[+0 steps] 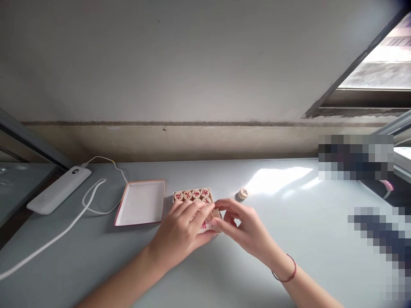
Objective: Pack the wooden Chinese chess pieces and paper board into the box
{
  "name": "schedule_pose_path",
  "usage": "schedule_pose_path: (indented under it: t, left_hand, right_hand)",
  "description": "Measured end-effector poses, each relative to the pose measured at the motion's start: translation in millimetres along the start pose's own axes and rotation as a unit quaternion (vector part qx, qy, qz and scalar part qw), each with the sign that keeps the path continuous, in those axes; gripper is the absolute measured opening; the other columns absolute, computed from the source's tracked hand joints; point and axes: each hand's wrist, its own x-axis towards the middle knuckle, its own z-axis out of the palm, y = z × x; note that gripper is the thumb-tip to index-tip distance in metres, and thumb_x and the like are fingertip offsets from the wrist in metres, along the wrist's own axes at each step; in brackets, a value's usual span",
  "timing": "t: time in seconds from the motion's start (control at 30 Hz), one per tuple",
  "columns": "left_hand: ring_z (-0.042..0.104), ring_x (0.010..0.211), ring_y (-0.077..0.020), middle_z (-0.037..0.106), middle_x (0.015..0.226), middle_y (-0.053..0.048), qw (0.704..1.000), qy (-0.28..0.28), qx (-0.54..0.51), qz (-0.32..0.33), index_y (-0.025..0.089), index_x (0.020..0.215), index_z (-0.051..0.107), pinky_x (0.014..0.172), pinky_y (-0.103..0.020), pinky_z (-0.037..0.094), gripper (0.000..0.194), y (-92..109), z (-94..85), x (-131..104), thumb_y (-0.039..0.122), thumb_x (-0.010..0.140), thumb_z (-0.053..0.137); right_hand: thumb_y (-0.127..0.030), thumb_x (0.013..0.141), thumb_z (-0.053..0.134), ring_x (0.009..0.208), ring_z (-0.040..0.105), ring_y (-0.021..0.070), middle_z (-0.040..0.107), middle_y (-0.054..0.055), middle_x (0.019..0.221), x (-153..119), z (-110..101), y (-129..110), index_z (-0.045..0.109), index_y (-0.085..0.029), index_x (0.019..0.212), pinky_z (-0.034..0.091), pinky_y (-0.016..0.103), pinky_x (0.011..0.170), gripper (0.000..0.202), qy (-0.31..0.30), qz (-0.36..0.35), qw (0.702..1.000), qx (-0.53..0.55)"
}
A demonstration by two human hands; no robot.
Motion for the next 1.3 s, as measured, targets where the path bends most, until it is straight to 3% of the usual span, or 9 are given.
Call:
schedule_pose_path:
  t: [0.23, 0.47, 0.63, 0.83, 0.93, 1.0, 1.07, 1.3]
  left_hand:
    - [0.062, 0.087, -0.0169, 0.067, 0.095, -0.003, 0.996, 0.022, -0.059, -0.059, 0.021, 0.097, 0.054, 0.077, -0.031, 0.043, 0.009, 0, 5.9, -13, 0.020, 0.088, 0.054]
    - [0.059, 0.081, -0.0150, 0.065, 0.086, 0.001, 0.994, 0.006, -0.074, -0.085, 0.020, 0.075, 0.051, 0.075, -0.031, 0.037, 0.011, -2, 9.6, -21, 0.011, 0.078, 0.057]
    - [0.057, 0.083, -0.0171, 0.066, 0.087, 0.001, 0.996, -0.010, -0.057, -0.062, 0.020, 0.074, 0.056, 0.077, -0.032, 0.037, 0.011, -2, 18.0, -24, 0.019, 0.076, 0.067]
    - [0.055, 0.088, -0.0189, 0.065, 0.092, 0.000, 0.998, -0.029, -0.022, -0.045, 0.021, 0.080, 0.061, 0.075, -0.033, 0.039, 0.017, -5, 20.4, -28, 0.026, 0.072, 0.075]
    - [0.054, 0.091, -0.0207, 0.063, 0.098, -0.001, 0.998, -0.053, -0.012, -0.043, 0.024, 0.088, 0.063, 0.076, -0.035, 0.040, 0.023, -6, 20.1, -29, 0.026, 0.070, 0.077]
    - [0.053, 0.092, -0.0213, 0.062, 0.100, -0.001, 0.997, -0.068, -0.008, -0.040, 0.024, 0.090, 0.063, 0.078, -0.037, 0.042, 0.023, -6, 20.3, -29, 0.023, 0.070, 0.076]
    - [0.053, 0.094, -0.0216, 0.061, 0.102, -0.002, 0.996, -0.078, -0.006, -0.041, 0.024, 0.089, 0.063, 0.079, -0.037, 0.043, 0.021, -6, 20.7, -30, 0.022, 0.072, 0.074]
    - [0.052, 0.098, -0.0249, 0.058, 0.111, -0.006, 0.995, -0.080, 0.009, -0.053, 0.024, 0.099, 0.060, 0.080, -0.040, 0.043, 0.028, -8, 22.1, -30, 0.023, 0.073, 0.070]
  right_hand:
    - [-0.045, 0.086, 0.055, 0.050, 0.045, 0.0071, 0.065, 0.002, 0.078, -1, -1, 1, 0.061, -0.020, 0.098, 0.040, 0.021, 0.045, 0.029, -0.041, -0.006, 0.999, -0.013]
    - [-0.044, 0.087, 0.053, 0.053, 0.049, 0.0086, 0.067, 0.005, 0.088, 1, -8, 2, 0.061, -0.020, 0.100, 0.042, 0.022, 0.046, 0.027, -0.021, 0.005, 0.999, -0.025]
    - [-0.040, 0.088, 0.051, 0.054, 0.049, 0.0087, 0.066, 0.003, 0.083, 1, -7, 3, 0.061, -0.021, 0.099, 0.042, 0.022, 0.048, 0.024, -0.029, -0.005, 0.998, -0.061]
    - [-0.037, 0.088, 0.052, 0.053, 0.050, 0.0098, 0.058, -0.002, 0.062, 1, -7, 4, 0.060, -0.020, 0.099, 0.045, 0.022, 0.050, 0.022, -0.036, -0.006, 0.997, -0.072]
    - [-0.029, 0.089, 0.050, 0.064, 0.057, 0.0114, 0.063, 0.003, 0.084, 0, -7, 5, 0.060, -0.022, 0.101, 0.052, 0.026, 0.058, 0.017, -0.037, -0.030, 0.997, -0.066]
    - [-0.024, 0.090, 0.046, 0.074, 0.060, 0.0121, 0.059, 0.007, 0.108, 0, -6, 4, 0.060, -0.024, 0.103, 0.056, 0.028, 0.064, 0.019, -0.035, -0.049, 0.997, -0.056]
    - [-0.020, 0.090, 0.044, 0.083, 0.061, 0.0132, 0.052, 0.008, 0.119, -1, -6, 2, 0.060, -0.026, 0.104, 0.058, 0.031, 0.069, 0.023, -0.043, -0.064, 0.996, -0.050]
    - [-0.015, 0.084, 0.051, 0.072, 0.058, 0.0135, 0.059, 0.006, 0.098, -4, -3, -3, 0.054, -0.024, 0.111, 0.054, 0.031, 0.066, 0.028, -0.075, -0.090, 0.983, -0.140]
